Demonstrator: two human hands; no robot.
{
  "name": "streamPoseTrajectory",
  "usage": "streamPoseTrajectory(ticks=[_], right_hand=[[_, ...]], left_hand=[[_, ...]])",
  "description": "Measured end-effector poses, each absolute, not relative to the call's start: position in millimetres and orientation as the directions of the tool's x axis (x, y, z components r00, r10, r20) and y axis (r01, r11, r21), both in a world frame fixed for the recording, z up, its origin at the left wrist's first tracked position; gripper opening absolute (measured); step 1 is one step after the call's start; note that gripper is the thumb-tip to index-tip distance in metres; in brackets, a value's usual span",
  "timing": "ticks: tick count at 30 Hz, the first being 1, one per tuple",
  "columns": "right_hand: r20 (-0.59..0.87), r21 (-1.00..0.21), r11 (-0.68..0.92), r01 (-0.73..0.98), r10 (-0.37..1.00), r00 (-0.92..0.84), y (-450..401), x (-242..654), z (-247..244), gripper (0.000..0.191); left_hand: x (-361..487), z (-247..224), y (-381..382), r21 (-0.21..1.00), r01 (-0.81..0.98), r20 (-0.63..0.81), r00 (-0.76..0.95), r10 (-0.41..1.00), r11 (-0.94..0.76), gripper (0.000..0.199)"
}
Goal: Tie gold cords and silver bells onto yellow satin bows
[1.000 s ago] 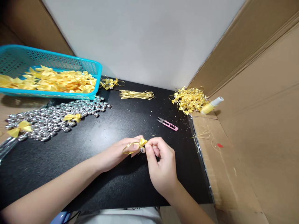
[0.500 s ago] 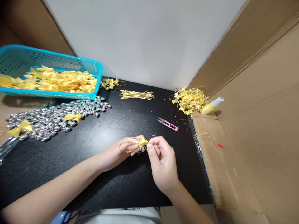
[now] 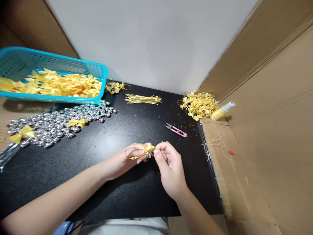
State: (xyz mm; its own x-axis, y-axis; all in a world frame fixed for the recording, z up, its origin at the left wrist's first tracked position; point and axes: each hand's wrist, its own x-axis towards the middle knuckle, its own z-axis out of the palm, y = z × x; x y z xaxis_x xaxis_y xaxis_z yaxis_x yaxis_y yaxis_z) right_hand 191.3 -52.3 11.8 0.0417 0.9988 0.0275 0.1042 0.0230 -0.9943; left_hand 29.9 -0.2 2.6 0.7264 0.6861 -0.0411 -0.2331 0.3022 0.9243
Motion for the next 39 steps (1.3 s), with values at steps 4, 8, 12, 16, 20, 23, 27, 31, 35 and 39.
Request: streamPoseTrajectory(ticks=[4, 8, 12, 16, 20, 23, 27, 31, 35, 39], right_hand=[[0.084, -0.971, 0.067, 0.228, 0.995, 0.063, -51.7, 192.6, 20.3, 0.022], [0.135, -0.93, 0.105, 0.352, 0.989, 0.06, -54.0, 192.3, 24.5, 0.02], [0.188, -0.882, 0.153, 0.446, 0.981, 0.036, -56.1, 192.0, 26.0, 0.019], [0.217, -0.86, 0.177, 0.478, 0.976, 0.029, -56.4, 193.3, 26.7, 0.018], [0.197, -0.88, 0.161, 0.446, 0.98, 0.035, -55.5, 194.8, 27.1, 0.02], [0.174, -0.911, 0.141, 0.387, 0.983, 0.052, -54.2, 194.5, 27.8, 0.021], [0.144, -0.949, 0.122, 0.289, 0.988, 0.056, -52.0, 193.0, 28.1, 0.021], [0.138, -0.958, 0.122, 0.259, 0.99, 0.041, -51.1, 192.5, 26.8, 0.02], [0.17, -0.923, 0.153, 0.353, 0.985, 0.02, -51.7, 192.9, 27.3, 0.018], [0.252, -0.859, 0.23, 0.457, 0.968, -0.013, -53.0, 192.9, 30.3, 0.015]], left_hand=[[29.5, 2.3, -0.1, 0.937, -0.18, -0.079, 0.725, 0.685, 0.299, 0.032], [29.4, 3.7, 0.2, 0.951, -0.148, -0.083, 0.724, 0.684, 0.272, 0.032], [29.6, 4.1, 0.1, 0.96, -0.124, -0.085, 0.723, 0.685, 0.25, 0.032], [29.8, 4.5, 0.0, 0.96, -0.13, -0.079, 0.724, 0.685, 0.249, 0.032], [29.7, 5.8, -0.1, 0.956, -0.125, -0.095, 0.721, 0.686, 0.265, 0.034], [30.0, 6.1, -0.3, 0.95, -0.144, -0.094, 0.715, 0.693, 0.277, 0.034], [30.9, 5.0, -0.8, 0.933, -0.212, -0.055, 0.714, 0.698, 0.29, 0.033], [31.2, 4.1, -1.4, 0.923, -0.243, -0.037, 0.715, 0.698, 0.298, 0.032], [31.1, 4.7, -1.4, 0.929, -0.206, -0.073, 0.714, 0.696, 0.308, 0.03], [30.6, 5.6, -0.9, 0.942, -0.16, -0.098, 0.71, 0.697, 0.296, 0.028]])
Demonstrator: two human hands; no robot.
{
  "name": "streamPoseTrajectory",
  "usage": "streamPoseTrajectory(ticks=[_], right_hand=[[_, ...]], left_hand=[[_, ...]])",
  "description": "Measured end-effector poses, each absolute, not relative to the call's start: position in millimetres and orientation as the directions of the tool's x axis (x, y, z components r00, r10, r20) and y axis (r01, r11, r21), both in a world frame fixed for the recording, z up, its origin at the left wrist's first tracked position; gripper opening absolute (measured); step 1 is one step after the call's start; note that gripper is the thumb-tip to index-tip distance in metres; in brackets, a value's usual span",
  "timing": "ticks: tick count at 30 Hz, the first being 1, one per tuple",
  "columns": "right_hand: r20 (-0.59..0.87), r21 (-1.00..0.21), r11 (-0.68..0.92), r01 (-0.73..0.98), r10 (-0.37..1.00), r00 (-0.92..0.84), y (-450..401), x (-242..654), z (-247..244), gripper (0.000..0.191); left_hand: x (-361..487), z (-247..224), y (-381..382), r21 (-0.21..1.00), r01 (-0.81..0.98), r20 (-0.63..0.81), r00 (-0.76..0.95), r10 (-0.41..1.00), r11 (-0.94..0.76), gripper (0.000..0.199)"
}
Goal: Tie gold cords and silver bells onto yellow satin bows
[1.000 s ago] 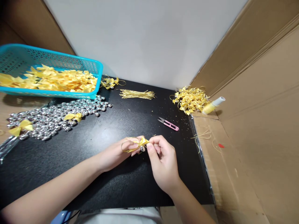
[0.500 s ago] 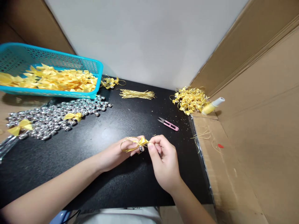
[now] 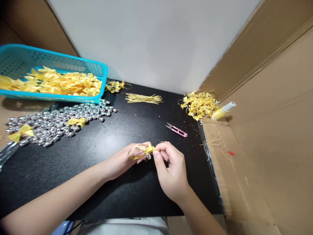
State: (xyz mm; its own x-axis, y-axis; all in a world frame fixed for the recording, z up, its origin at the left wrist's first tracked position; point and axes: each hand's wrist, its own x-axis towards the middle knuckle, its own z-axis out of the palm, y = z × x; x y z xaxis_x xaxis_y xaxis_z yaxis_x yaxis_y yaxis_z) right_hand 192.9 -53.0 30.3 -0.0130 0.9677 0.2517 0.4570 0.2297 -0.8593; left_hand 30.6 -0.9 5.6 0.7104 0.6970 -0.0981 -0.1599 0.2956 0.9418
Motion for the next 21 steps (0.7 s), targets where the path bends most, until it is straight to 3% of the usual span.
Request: streamPoseTrajectory(ticks=[11, 21], right_hand=[[0.3, -0.82, 0.262, 0.508, 0.954, -0.007, -54.3, 192.4, 30.3, 0.013], [0.29, -0.847, 0.251, 0.468, 0.957, 0.012, -54.8, 190.5, 28.1, 0.013]], left_hand=[[30.0, 6.6, -0.4, 0.95, -0.14, -0.104, 0.699, 0.708, 0.278, 0.028], [31.9, 3.7, -2.4, 0.914, -0.269, -0.034, 0.696, 0.717, 0.304, 0.031]])
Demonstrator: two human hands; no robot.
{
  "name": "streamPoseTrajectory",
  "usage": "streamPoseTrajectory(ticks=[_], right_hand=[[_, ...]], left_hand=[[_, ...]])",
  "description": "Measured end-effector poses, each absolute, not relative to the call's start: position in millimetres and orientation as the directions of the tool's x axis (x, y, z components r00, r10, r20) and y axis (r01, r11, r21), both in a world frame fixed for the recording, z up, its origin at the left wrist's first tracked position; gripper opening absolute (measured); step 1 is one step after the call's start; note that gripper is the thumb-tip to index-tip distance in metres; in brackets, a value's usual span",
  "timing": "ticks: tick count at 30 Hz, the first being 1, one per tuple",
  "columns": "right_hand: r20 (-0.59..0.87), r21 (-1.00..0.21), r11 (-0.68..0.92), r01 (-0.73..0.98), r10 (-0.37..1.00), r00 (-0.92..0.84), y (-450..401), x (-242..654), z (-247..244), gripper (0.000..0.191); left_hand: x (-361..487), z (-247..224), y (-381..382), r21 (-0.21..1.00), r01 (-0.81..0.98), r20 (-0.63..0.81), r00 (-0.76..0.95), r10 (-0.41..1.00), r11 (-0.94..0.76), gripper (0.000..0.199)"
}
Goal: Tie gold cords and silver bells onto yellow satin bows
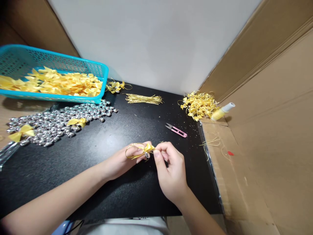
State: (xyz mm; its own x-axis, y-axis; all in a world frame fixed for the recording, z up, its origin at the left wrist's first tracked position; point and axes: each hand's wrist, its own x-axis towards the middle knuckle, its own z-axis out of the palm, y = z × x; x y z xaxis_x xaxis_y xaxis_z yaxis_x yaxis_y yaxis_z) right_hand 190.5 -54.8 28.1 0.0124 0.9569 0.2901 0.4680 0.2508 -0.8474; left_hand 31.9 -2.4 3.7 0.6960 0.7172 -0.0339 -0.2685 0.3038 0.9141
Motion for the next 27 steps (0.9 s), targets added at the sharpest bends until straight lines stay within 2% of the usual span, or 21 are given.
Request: streamPoseTrajectory(ticks=[5, 17, 27], right_hand=[[0.295, -0.845, 0.251, 0.472, 0.955, 0.02, -54.8, 189.7, 28.7, 0.014], [0.297, -0.799, 0.296, 0.524, 0.951, -0.086, -51.7, 195.5, 36.7, 0.015], [0.256, -0.832, 0.263, 0.489, 0.963, -0.083, -53.1, 194.6, 34.3, 0.014]], left_hand=[[31.5, 2.9, -1.7, 0.914, -0.272, -0.028, 0.696, 0.718, 0.3, 0.032], [31.1, 5.4, -1.4, 0.946, -0.172, -0.08, 0.695, 0.714, 0.274, 0.026], [31.4, 2.1, -2.2, 0.939, -0.182, -0.079, 0.712, 0.697, 0.292, 0.02]])
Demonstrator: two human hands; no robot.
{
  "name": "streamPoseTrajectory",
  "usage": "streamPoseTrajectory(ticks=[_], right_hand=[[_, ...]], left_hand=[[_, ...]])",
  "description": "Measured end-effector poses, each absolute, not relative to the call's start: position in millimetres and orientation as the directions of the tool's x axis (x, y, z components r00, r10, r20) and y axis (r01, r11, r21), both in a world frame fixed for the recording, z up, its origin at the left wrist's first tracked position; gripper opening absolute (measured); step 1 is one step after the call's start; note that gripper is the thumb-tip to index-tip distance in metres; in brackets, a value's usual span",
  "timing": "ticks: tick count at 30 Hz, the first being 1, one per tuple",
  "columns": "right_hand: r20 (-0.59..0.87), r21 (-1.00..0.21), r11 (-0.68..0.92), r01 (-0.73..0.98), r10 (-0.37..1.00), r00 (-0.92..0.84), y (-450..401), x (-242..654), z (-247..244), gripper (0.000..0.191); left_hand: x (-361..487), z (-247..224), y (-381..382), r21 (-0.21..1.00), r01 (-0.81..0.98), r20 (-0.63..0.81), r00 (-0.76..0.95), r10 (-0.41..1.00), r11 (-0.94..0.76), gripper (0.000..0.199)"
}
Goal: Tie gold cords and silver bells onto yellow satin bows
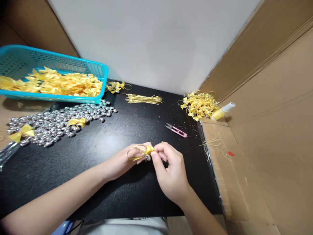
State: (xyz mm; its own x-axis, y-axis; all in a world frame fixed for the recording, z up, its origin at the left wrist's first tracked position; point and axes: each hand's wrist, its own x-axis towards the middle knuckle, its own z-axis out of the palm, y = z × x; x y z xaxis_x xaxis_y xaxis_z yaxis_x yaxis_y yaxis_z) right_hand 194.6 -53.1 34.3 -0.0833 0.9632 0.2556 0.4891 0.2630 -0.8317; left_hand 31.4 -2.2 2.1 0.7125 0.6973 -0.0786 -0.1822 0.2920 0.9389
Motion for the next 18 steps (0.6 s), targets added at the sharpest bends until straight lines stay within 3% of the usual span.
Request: streamPoseTrajectory(ticks=[13, 18], right_hand=[[0.125, -0.919, 0.129, 0.372, 0.992, -0.036, -54.1, 189.9, 27.7, 0.02], [0.006, -0.988, 0.007, 0.152, 1.0, -0.006, -50.6, 189.2, 18.8, 0.022]], left_hand=[[33.6, -2.4, -3.9, 0.924, -0.18, -0.113, 0.714, 0.691, 0.338, 0.028], [34.2, -2.1, -3.5, 0.924, -0.201, -0.101, 0.692, 0.715, 0.325, 0.028]])
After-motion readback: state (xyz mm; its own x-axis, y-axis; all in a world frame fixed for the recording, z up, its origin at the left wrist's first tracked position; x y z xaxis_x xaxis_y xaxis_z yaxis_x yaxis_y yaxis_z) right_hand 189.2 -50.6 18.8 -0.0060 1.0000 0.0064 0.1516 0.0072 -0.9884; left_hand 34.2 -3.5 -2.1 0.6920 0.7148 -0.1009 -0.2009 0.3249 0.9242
